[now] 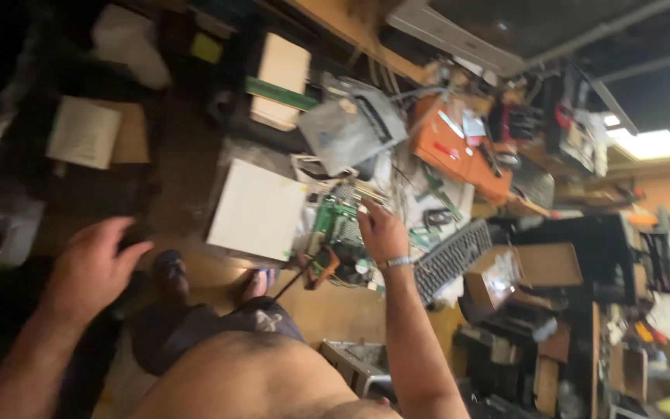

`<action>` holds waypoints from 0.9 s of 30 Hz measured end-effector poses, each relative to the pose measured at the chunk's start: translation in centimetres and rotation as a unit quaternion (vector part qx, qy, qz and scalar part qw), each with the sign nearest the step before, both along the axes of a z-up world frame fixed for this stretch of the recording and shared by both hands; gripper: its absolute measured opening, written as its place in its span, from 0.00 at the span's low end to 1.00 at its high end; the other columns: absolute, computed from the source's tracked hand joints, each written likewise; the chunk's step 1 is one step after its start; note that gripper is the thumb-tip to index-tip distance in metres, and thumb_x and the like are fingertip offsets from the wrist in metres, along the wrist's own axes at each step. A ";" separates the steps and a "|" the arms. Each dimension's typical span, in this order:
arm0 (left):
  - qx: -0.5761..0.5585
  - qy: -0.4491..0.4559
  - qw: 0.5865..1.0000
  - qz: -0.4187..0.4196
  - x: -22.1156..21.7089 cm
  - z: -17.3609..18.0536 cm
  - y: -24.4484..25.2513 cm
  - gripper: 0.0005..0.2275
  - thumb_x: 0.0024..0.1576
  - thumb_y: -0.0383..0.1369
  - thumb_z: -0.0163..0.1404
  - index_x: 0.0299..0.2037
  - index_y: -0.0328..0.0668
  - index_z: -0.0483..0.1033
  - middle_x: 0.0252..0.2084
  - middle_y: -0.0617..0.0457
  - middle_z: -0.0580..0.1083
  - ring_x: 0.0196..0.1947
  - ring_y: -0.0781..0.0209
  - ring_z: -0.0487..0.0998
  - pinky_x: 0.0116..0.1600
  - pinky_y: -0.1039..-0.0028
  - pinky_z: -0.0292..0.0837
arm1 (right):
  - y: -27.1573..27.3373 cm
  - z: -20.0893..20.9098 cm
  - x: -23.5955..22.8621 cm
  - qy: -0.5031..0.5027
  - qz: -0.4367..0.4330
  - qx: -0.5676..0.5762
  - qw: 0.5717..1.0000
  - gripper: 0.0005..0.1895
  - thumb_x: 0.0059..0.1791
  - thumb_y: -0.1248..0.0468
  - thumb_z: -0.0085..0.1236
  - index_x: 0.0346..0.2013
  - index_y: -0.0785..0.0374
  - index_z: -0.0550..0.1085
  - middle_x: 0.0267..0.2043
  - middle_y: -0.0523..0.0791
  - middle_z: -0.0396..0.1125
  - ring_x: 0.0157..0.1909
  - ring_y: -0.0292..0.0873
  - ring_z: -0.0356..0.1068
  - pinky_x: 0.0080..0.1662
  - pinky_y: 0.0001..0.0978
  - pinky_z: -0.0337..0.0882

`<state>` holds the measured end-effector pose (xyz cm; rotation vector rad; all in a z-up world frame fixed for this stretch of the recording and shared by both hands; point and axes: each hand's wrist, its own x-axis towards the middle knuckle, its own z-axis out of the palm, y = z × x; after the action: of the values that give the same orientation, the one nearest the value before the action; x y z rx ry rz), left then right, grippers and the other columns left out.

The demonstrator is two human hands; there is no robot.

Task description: Assembling computer components by installing RAM modules and connecting power cables to the motherboard

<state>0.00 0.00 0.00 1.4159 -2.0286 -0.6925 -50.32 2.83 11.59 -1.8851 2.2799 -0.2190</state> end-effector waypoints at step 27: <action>-0.084 -0.108 0.959 -0.247 -4.9 -1.3 -6.1 0.14 0.57 0.50 0.49 0.42 0.53 0.73 0.34 0.55 0.77 0.42 0.55 0.81 0.60 0.62 0.70 | -4.2 -1.0 20.2 0.096 0.237 0.038 0.966 0.74 0.27 0.23 0.62 0.79 0.48 0.46 0.81 0.58 0.37 0.81 0.68 0.35 0.75 0.67 0.34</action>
<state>-4.90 -6.09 -1.30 0.9222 -2.5838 -0.5612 -30.13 -1.40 10.62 -2.4234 1.8257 0.1204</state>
